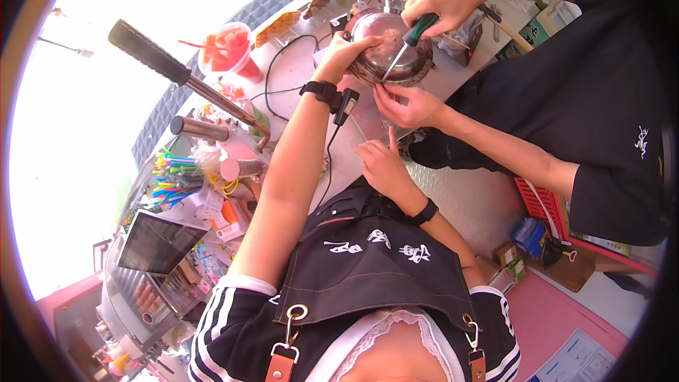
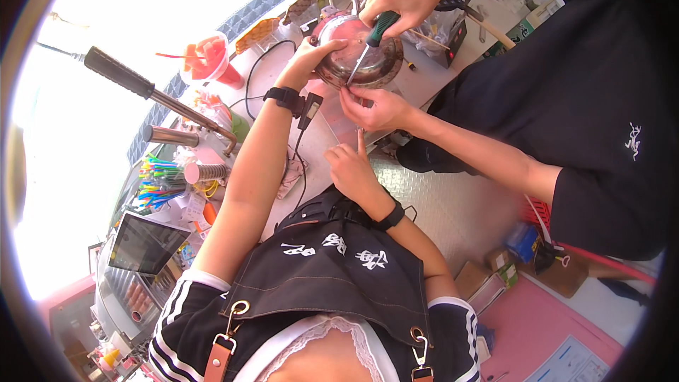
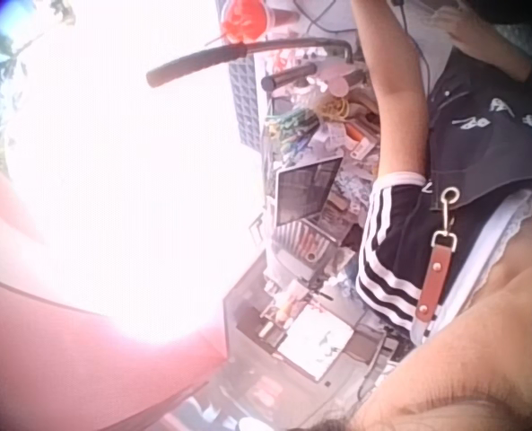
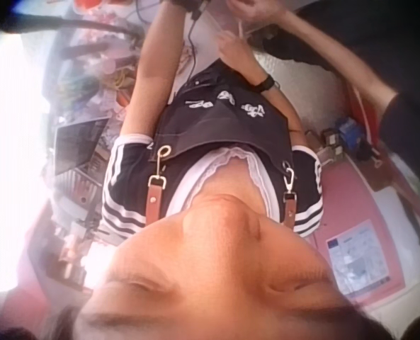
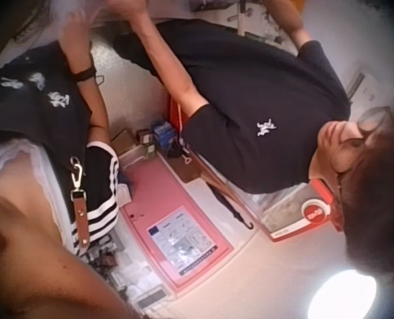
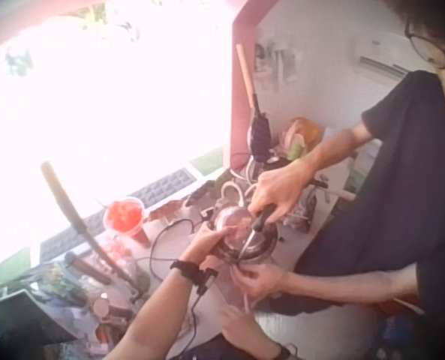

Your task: The person holds a metal appliance steady on a counter by hand while another person uses a screwdriver to work on the screws at the base of the device.

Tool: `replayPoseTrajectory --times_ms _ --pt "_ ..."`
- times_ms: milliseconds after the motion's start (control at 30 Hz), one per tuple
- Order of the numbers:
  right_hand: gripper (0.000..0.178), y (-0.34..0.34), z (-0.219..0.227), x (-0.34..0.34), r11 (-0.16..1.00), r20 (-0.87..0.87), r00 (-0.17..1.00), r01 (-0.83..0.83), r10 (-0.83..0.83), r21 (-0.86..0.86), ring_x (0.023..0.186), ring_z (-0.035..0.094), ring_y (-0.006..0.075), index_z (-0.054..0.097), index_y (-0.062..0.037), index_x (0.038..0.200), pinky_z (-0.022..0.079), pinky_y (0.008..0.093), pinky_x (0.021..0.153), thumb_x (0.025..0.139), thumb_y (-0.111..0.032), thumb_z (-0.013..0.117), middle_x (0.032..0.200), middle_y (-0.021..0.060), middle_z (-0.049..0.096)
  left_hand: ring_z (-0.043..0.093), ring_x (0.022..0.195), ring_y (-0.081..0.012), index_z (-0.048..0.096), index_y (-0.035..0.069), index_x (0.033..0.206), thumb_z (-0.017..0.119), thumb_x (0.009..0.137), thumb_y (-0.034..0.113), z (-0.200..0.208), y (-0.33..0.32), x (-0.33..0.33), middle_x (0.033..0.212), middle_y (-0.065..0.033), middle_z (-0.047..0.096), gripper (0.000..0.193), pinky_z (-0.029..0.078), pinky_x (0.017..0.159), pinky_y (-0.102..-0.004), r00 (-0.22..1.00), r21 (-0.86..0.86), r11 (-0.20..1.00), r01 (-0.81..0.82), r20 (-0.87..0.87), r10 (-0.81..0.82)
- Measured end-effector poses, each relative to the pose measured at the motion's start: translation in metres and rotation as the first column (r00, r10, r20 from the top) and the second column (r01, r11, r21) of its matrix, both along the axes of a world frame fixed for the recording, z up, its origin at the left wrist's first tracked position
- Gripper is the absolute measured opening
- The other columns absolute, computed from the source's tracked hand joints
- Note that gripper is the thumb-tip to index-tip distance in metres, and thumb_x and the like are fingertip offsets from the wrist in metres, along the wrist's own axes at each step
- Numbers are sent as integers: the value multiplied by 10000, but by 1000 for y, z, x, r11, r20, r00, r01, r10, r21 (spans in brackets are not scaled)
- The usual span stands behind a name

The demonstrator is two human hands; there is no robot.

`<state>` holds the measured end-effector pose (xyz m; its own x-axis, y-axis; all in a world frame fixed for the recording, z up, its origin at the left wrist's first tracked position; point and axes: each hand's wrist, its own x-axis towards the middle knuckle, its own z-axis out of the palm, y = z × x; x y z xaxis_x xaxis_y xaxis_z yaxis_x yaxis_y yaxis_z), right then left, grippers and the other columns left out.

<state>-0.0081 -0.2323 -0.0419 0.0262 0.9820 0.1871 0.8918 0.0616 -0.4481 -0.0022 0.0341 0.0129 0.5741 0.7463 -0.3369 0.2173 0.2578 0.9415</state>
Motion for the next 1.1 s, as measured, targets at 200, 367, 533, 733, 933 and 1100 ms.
replayPoseTrajectory --times_ms 200,367,533,733,933,1100 --pt "312 -1 0 -2 1000 7 1000 -5 5 -7 1132 571 211 612 -83 1113 125 650 1180 802 -109 633 1073 50 637 679 874 -187 477 -46 1278 885 663 366 4 -1 -1 1079 -139 640 845 573 672 -291 1000 -4 1000 4 4 -4" --pt "304 -2 -2 -2 1000 16 1000 1 -1 -8 1131 575 209 616 -81 1109 127 645 1181 807 -114 629 1072 51 640 674 730 -110 591 23 1192 834 742 313 10 -7 -1 937 -41 680 588 550 579 -239 996 -39 999 13 94 -9" --pt "296 -3 -2 -4 1000 23 1000 6 -6 -16 1123 582 214 622 -78 1107 130 644 1180 813 -113 626 1065 54 644 662 668 -101 620 36 1136 821 755 283 15 -10 -2 883 -21 669 497 545 567 -236 992 -62 998 29 125 -21" --pt "294 -5 -2 -4 999 14 1000 8 -8 -41 1129 582 215 627 -78 1109 129 643 1181 818 -114 623 1082 56 651 670 791 -177 423 -50 1289 899 654 257 20 -4 -4 972 -102 633 851 585 646 -306 996 -153 986 68 69 -58" --pt "300 -5 1 -6 996 9 1000 17 -16 -86 1151 581 196 642 -82 1124 115 629 1191 825 -82 614 1113 50 659 633 647 -87 545 50 1149 792 768 283 19 -11 -1 854 0 634 510 541 544 -249 999 -54 998 -24 37 26" --pt "305 -6 3 -6 994 13 1000 17 -16 -104 1149 582 196 642 -82 1127 112 628 1192 824 -83 617 1116 48 660 614 625 -71 563 58 1079 776 782 261 16 -10 -2 829 8 619 418 527 530 -234 994 -60 998 3 105 3"
